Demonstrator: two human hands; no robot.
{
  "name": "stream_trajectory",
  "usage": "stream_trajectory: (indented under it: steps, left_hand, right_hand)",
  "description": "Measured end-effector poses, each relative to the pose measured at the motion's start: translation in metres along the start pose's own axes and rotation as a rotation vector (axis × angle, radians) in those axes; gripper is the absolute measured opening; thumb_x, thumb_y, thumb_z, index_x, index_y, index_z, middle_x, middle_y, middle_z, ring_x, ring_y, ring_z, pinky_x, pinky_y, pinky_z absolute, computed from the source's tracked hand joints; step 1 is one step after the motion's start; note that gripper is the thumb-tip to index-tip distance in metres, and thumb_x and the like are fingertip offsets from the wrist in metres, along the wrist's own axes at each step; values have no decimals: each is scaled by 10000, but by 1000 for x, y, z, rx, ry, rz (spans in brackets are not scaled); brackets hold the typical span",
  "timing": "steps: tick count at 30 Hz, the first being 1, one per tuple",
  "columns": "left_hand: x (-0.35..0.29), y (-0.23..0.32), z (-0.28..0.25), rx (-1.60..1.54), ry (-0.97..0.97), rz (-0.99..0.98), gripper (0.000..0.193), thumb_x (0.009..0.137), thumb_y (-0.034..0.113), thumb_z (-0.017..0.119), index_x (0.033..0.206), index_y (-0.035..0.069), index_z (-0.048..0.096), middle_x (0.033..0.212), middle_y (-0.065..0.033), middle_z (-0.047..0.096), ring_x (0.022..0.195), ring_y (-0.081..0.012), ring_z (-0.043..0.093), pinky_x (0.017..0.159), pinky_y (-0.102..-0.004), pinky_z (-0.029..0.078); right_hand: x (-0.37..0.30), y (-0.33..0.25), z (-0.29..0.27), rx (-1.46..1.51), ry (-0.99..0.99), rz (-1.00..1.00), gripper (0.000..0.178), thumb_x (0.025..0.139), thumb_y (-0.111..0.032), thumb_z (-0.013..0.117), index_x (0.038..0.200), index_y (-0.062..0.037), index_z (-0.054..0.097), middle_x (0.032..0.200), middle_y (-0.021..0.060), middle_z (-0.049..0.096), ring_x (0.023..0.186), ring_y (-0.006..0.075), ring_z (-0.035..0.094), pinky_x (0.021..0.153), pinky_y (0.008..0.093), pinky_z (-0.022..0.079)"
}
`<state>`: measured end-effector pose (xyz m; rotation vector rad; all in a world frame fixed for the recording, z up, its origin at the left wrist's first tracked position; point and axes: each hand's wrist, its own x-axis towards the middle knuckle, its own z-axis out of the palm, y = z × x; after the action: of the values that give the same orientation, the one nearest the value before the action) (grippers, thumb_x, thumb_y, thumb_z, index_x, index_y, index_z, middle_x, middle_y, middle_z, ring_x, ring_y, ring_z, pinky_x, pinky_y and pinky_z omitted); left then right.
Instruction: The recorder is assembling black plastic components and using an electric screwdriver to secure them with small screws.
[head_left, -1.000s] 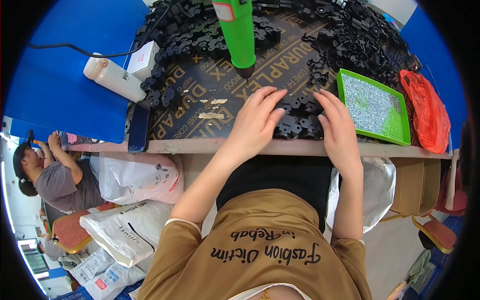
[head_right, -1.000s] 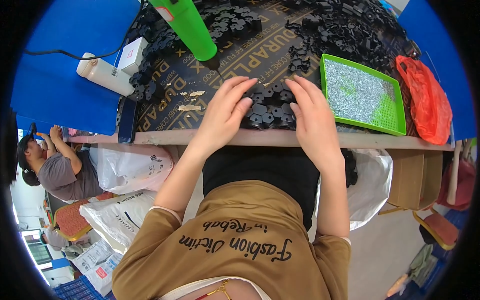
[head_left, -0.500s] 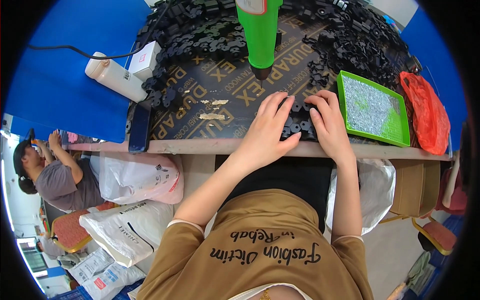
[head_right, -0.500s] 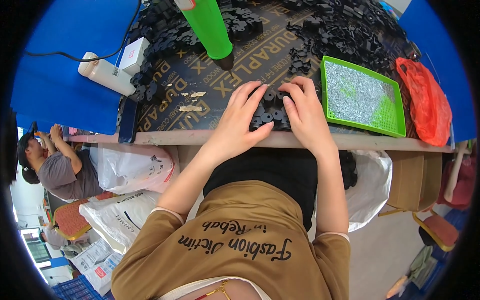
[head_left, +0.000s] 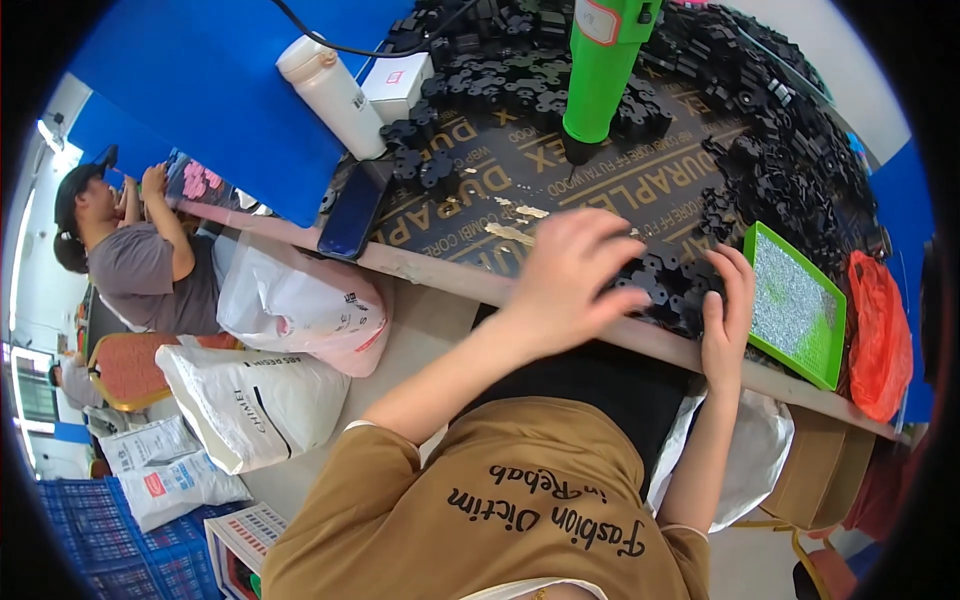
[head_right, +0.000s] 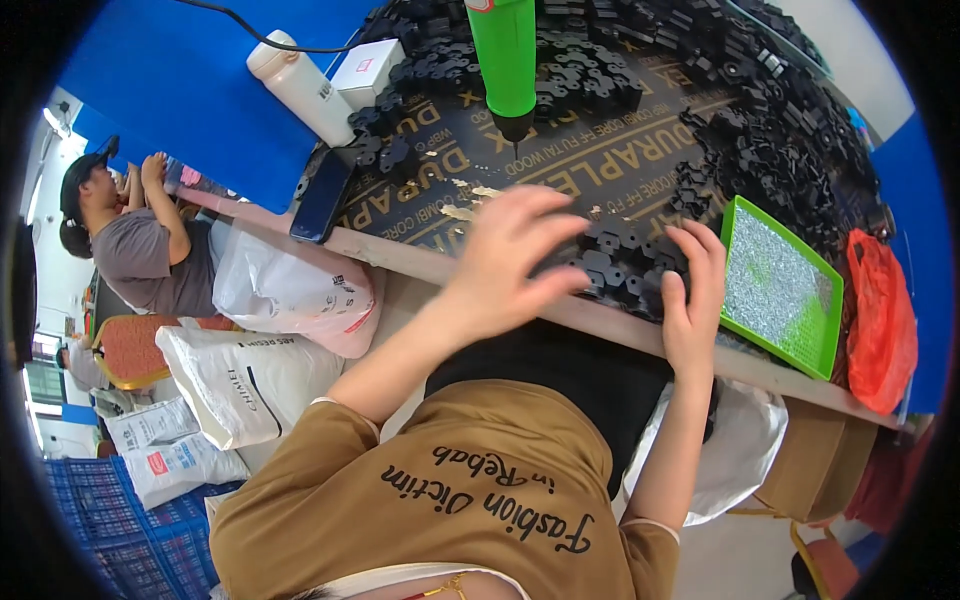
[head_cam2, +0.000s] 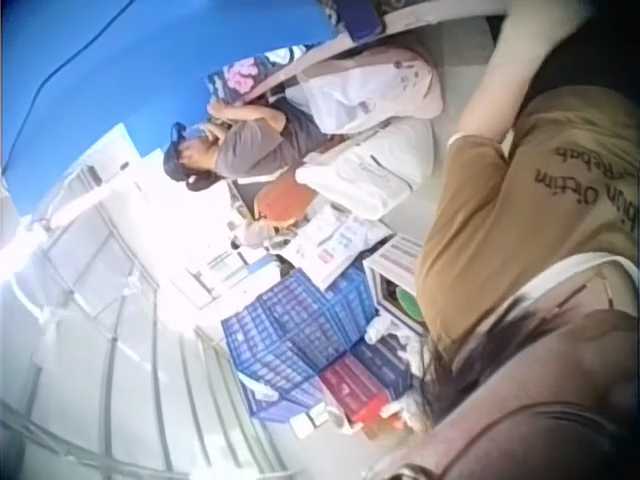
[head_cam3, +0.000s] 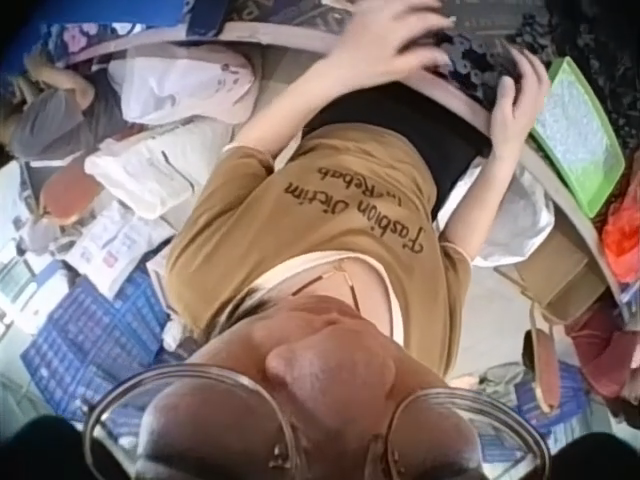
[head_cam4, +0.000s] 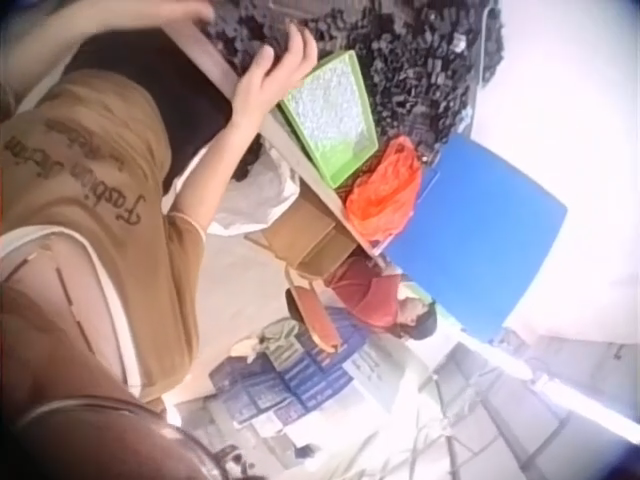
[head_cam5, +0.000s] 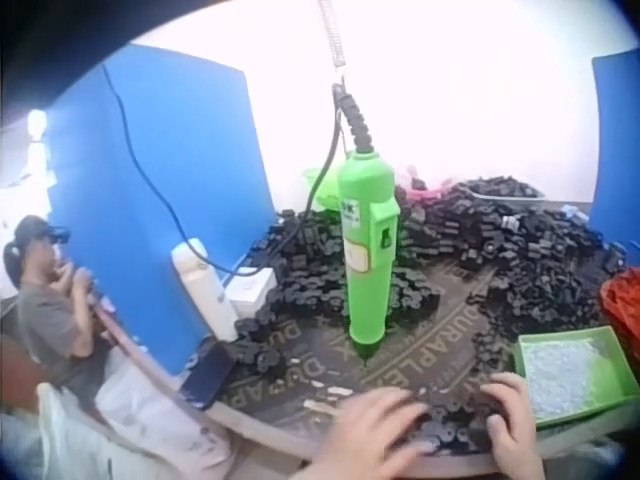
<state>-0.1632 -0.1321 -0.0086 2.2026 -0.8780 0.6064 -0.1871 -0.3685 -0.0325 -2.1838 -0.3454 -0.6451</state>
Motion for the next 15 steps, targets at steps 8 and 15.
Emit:
stream_trajectory:
  steps: [8,15]
  left_hand:
    - [-22,-127,-89,659,3,-273,529,817,265,671,1247,8,498,1255,-237,478,1212,-415,414,1026,-447,353]
    - [-33,-116,-72,557,-32,-251,528,803,183,658,1258,-10,472,1207,-222,475,1203,-401,400,1021,-470,340]
  right_hand:
    - [-3,-2,-1,-30,86,-96,394,927,-358,504,1097,-15,599,1191,145,520,1124,310,485,983,389,358]
    - [-7,-12,-1,-144,228,-267,189,837,-134,586,964,0,630,1017,143,573,983,307,533,903,399,407]
